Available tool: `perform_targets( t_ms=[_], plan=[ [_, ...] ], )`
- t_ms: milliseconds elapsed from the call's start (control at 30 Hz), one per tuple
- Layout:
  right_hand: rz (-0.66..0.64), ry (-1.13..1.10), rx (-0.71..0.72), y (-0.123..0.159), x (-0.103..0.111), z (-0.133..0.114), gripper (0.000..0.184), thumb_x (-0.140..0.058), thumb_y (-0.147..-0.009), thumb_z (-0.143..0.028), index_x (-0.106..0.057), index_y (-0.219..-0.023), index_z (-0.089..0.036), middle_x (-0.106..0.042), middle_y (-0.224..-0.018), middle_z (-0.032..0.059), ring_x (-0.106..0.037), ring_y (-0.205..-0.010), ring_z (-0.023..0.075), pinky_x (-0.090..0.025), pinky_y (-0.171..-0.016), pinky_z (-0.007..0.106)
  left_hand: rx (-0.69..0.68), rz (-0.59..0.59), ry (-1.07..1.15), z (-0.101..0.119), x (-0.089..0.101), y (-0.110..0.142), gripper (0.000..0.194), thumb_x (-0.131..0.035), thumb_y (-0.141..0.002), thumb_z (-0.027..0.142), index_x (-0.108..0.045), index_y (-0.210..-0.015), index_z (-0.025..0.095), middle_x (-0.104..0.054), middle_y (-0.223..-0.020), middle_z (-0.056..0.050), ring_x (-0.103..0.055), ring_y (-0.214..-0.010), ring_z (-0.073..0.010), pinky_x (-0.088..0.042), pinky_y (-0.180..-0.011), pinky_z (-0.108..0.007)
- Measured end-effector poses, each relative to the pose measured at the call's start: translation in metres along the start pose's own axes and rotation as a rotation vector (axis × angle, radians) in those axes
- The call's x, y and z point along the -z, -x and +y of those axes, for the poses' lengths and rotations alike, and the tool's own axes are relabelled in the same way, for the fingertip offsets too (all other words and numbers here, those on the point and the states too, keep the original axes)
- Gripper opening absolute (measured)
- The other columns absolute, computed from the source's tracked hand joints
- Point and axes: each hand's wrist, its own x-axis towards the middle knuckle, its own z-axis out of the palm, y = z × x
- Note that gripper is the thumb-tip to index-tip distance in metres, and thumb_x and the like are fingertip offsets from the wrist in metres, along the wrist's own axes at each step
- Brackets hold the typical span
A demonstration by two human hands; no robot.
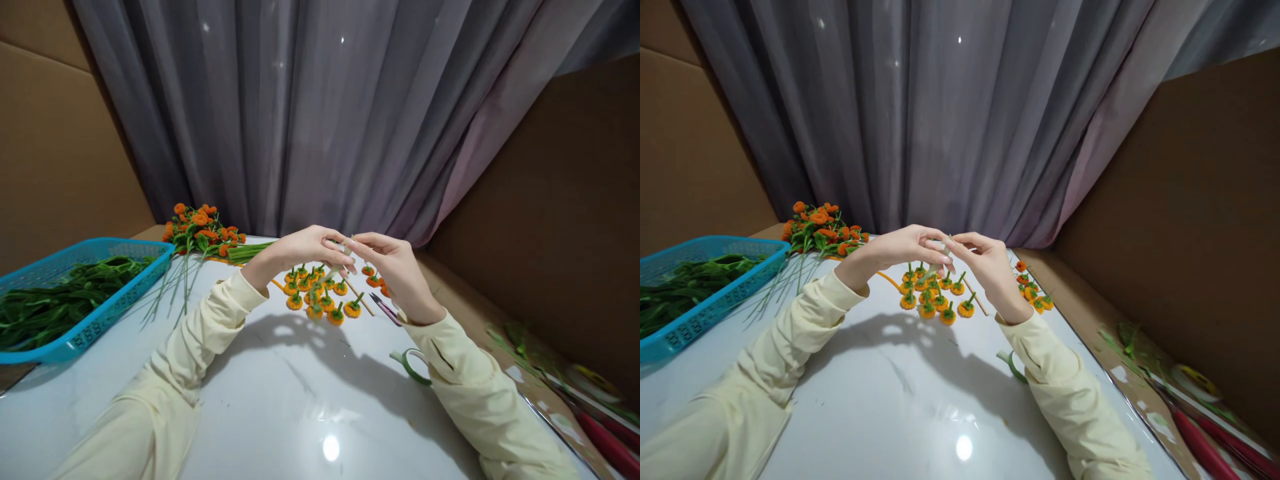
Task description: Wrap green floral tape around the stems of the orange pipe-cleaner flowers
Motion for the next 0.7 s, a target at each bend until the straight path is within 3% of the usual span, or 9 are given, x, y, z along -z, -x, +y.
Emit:
perform_targets(
  t_ms=[133, 267, 400, 533, 633, 700],
  plan=[
    [0.013, 0.108, 0.033, -0.003, 0.007, -0.003, 0.026, -0.071, -0.072, -0.04, -0.075, -0.082, -0.016, -0.07, -0.086, 0.0053, -0.059, -0.076, 0.0162, -0.044, -0.066, 0.026, 0.063, -0.01, 0.103, -0.003, 0.004, 0.001, 0.033, -0.07, -0.076, 0.018, -0.062, -0.106, 0.007, -0.071, -0.076, -0.007, -0.061, -0.063, -0.0103, -0.046, -0.065, -0.025],
    [0.02, 0.25, 0.091, -0.003, 0.014, -0.006, 0.023, -0.07, -0.074, -0.037, -0.077, -0.088, -0.02, -0.067, -0.094, 0.0051, -0.059, -0.081, 0.0164, -0.044, -0.067, 0.026, 0.077, -0.064, 0.171, -0.004, 0.006, 0.0, 0.02, -0.071, -0.077, 0.022, -0.067, -0.089, 0.006, -0.065, -0.069, -0.003, -0.053, -0.057, -0.0064, -0.041, -0.058, -0.021],
    [-0.054, 0.263, 0.059, -0.004, 0.017, -0.004, 0.026, -0.068, -0.077, -0.04, -0.076, -0.093, -0.023, -0.066, -0.102, 0.006, -0.059, -0.089, 0.0188, -0.046, -0.069, 0.027, 0.061, -0.086, 0.217, -0.007, 0.001, -0.002, 0.024, -0.066, -0.083, 0.03, -0.068, -0.092, 0.008, -0.056, -0.056, 0.002, -0.045, -0.046, -0.0028, -0.035, -0.047, -0.017],
    [-0.128, 0.215, 0.023, -0.007, 0.026, -0.009, 0.033, -0.062, -0.081, -0.047, -0.076, -0.091, -0.02, -0.068, -0.103, 0.0074, -0.061, -0.089, 0.0186, -0.048, -0.067, 0.026, 0.039, -0.058, 0.234, -0.007, -0.001, -0.004, 0.017, -0.058, -0.089, 0.022, -0.068, -0.088, 0.008, -0.051, -0.046, 0.005, -0.04, -0.035, -0.0005, -0.031, -0.04, -0.014],
    [0.137, 0.23, 0.084, -0.005, 0.045, -0.018, 0.033, -0.066, -0.078, -0.046, -0.074, -0.092, -0.017, -0.069, -0.08, 0.0056, -0.058, -0.066, 0.0131, -0.043, -0.055, 0.023, 0.0, -0.03, 0.257, -0.004, 0.006, 0.0, 0.014, -0.059, -0.088, 0.019, -0.067, -0.086, 0.008, -0.062, -0.054, 0.0, -0.05, -0.039, -0.0027, -0.038, -0.042, -0.014],
    [0.368, 0.3, 0.173, 0.0, 0.062, -0.019, 0.031, -0.068, -0.077, -0.045, -0.072, -0.082, -0.014, -0.059, -0.055, 0.0001, -0.046, -0.047, 0.0084, -0.034, -0.045, 0.021, -0.011, -0.035, 0.301, -0.005, 0.012, 0.009, 0.013, -0.062, -0.086, 0.02, -0.067, -0.086, 0.008, -0.07, -0.066, -0.005, -0.059, -0.046, -0.0062, -0.045, -0.046, -0.014]
  ],
)
